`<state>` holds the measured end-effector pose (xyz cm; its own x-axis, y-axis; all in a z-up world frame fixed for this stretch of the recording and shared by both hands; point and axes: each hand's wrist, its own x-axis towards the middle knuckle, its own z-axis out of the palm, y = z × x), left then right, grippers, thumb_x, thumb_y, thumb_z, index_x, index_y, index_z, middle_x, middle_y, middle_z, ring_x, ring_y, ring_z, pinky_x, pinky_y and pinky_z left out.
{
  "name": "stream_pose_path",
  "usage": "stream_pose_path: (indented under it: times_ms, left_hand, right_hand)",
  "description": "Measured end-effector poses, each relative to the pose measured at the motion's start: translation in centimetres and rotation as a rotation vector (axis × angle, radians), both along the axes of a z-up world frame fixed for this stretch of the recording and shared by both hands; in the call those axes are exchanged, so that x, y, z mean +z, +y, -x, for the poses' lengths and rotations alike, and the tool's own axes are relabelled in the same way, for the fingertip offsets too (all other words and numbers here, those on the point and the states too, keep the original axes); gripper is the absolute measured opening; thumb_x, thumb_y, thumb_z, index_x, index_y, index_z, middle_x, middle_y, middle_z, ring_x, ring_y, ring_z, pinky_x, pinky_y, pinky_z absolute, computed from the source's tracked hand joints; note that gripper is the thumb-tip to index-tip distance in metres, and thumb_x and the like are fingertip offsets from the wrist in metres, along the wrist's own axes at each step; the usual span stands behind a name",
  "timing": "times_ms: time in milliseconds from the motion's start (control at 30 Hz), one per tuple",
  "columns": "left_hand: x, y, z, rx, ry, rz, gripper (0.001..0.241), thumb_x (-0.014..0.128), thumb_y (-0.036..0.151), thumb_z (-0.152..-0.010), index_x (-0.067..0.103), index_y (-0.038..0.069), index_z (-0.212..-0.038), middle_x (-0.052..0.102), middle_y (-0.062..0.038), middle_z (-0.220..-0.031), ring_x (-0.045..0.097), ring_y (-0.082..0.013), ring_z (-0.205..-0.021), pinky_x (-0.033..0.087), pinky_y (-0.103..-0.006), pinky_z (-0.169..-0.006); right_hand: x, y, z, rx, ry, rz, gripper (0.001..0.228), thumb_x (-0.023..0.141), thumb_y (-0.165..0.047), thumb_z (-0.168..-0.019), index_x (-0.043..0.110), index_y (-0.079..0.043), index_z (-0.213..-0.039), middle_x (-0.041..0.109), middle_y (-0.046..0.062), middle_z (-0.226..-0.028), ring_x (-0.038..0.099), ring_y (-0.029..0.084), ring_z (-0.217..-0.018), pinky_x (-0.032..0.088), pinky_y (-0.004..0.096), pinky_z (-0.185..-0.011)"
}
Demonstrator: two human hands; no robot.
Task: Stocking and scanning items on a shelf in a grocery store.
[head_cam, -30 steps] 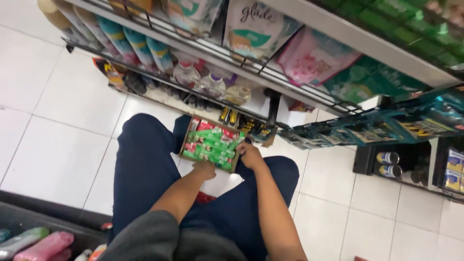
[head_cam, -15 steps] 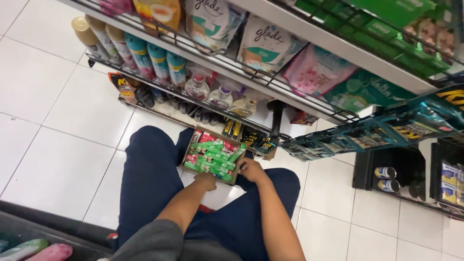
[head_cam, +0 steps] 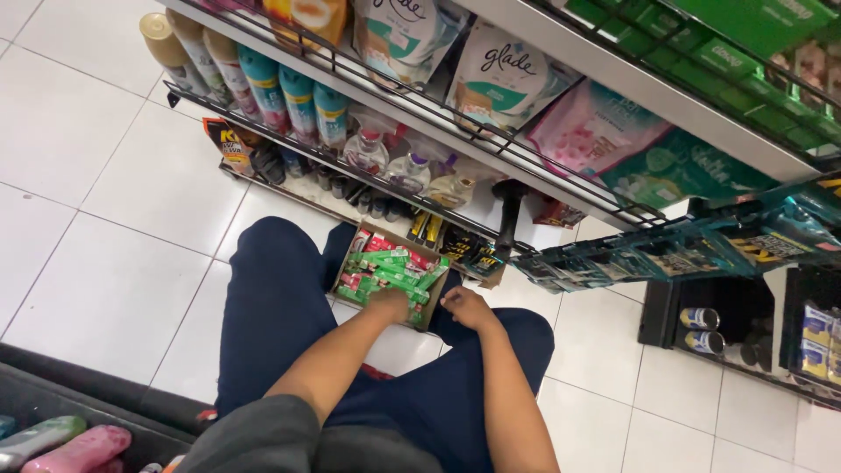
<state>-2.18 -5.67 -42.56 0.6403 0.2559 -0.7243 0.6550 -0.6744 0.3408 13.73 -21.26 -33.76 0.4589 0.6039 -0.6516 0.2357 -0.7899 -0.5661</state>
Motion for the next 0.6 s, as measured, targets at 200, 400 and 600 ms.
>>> stream_pose_path:
  times_ms: [200, 400, 600]
  left_hand:
    - [21.3, 6.6, -2.0, 0.151, -0.509, -0.031, 0.042, 0.069, 0.045, -0.091, 0.072, 0.008, -0.112, 0.072, -0.017, -0.111, 0.068, -0.0365, -0.106, 0.054, -0.0498, -0.089]
    - [44.3, 14.5, 4.6, 0.323, -1.547, -0.096, 0.017, 0.070, 0.020, -0.097, 0.070, 0.005, -0.106, 0.071, -0.014, -0.106, 0.069, -0.0306, -0.102, 0.054, -0.0386, -0.091]
    - [58.8, 21.1, 8.1, 0.323, -1.937, -0.287, 0.009, 0.062, 0.010, -0.108, 0.064, 0.002, -0.112, 0.068, -0.014, -0.113, 0.069, -0.0300, -0.104, 0.055, -0.0380, -0.095]
  right_hand:
    - [-0.3, 0.4, 1.1, 0.038, -0.071, -0.177, 0.025, 0.073, -0.025, -0.091, 0.072, -0.003, -0.102, 0.076, 0.010, -0.080, 0.070, 0.019, -0.065, 0.056, 0.033, -0.065]
    - [13.9, 4.7, 5.6, 0.031, -0.339, -0.610, 0.017, 0.070, -0.014, -0.094, 0.073, -0.002, -0.106, 0.075, 0.010, -0.081, 0.070, 0.019, -0.070, 0.055, 0.032, -0.066]
    - [40.8, 11.9, 10.3, 0.203, -0.893, -1.170, 0.007, 0.070, -0.004, -0.091, 0.068, -0.005, -0.097, 0.074, 0.011, -0.102, 0.071, 0.028, -0.100, 0.055, 0.039, -0.095]
